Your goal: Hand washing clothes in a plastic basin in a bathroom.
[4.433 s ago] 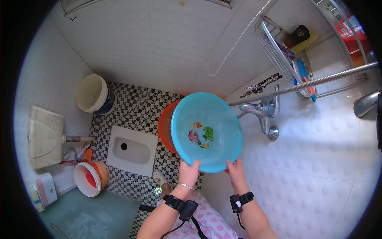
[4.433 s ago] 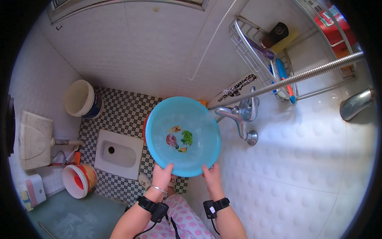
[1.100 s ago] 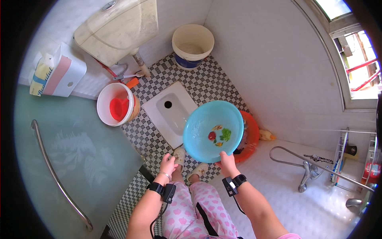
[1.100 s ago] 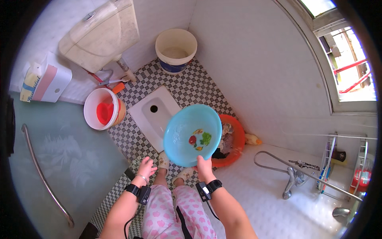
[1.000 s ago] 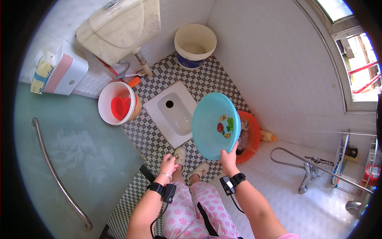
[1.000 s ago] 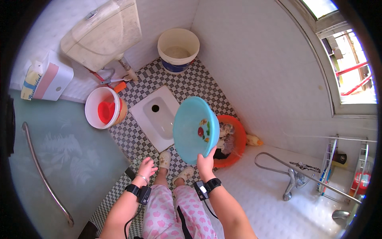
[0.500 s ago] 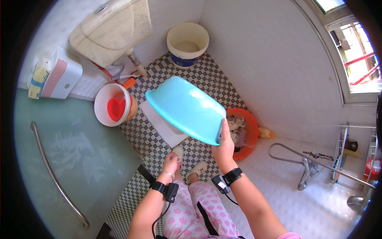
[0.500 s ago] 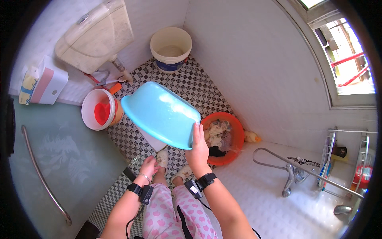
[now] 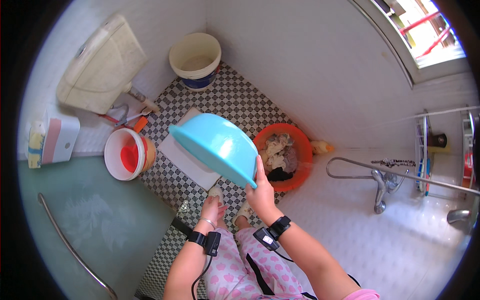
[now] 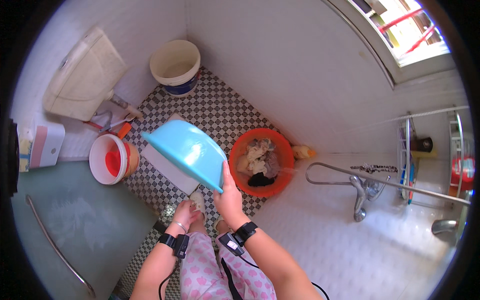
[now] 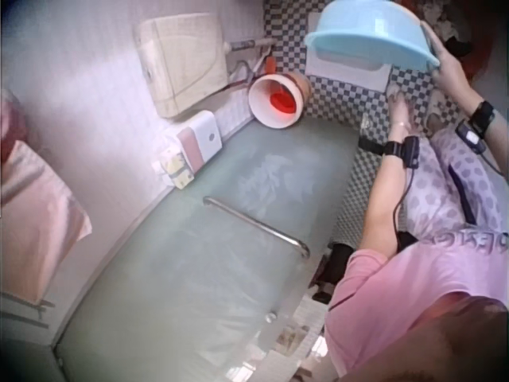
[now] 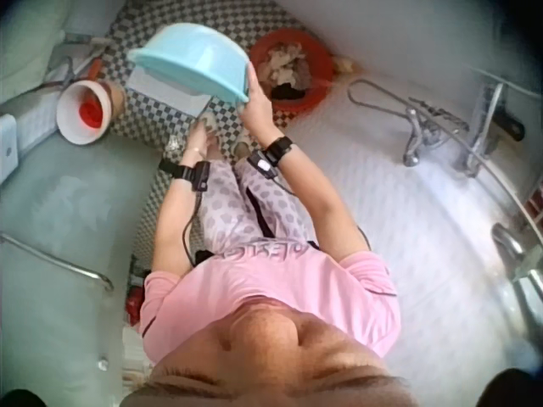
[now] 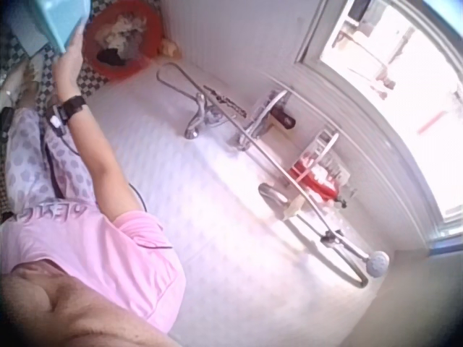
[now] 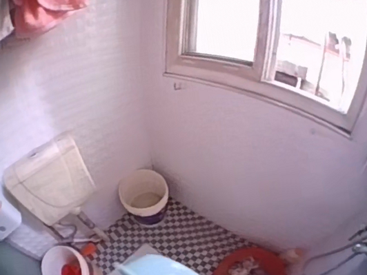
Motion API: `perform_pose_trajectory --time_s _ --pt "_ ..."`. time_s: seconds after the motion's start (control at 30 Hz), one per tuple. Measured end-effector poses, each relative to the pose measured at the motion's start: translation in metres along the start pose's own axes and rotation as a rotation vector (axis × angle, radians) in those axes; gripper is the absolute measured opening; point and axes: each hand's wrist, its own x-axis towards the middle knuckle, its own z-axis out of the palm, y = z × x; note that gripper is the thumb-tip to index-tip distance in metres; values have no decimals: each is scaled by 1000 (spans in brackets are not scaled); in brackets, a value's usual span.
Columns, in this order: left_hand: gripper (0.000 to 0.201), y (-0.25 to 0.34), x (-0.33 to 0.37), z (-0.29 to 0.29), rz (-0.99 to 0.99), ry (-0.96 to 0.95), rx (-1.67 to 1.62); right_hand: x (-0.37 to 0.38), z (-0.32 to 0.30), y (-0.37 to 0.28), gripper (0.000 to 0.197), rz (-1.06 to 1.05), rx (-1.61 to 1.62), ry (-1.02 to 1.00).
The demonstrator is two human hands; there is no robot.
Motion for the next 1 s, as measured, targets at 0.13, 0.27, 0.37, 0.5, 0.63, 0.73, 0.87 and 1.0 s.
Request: perform_pose_trajectory --time_s 0.13,0.27,0.37,0.5,0.63,0.73,0.87,1.0 --pt "60 0 -7 20 -100 28 6 -20 5 40 69 417 267 -39" --pt "52 -12 -4 16 -176 -108 -190 -39 -2 65 54 729 714 -112" --pt "38 -21 -10 20 -211 -108 -212 -55 -18 72 45 753 796 -140" --pt "30 -24 -25 37 -228 -118 -168 -66 -51 71 47 734 856 -111" --pt "25 -19 -40 74 -207 -37 -150 -88 -86 109 53 722 868 -12" --pt "24 -17 -47 92 -158 -74 6 -97 -138 151 40 384 343 395" --pt "24 -10 -70 124 -72 -142 132 -82 -277 166 31 210 -389 737" --pt "25 -5 -92 159 -11 -238 216 -57 -380 173 36 139 -872 851"
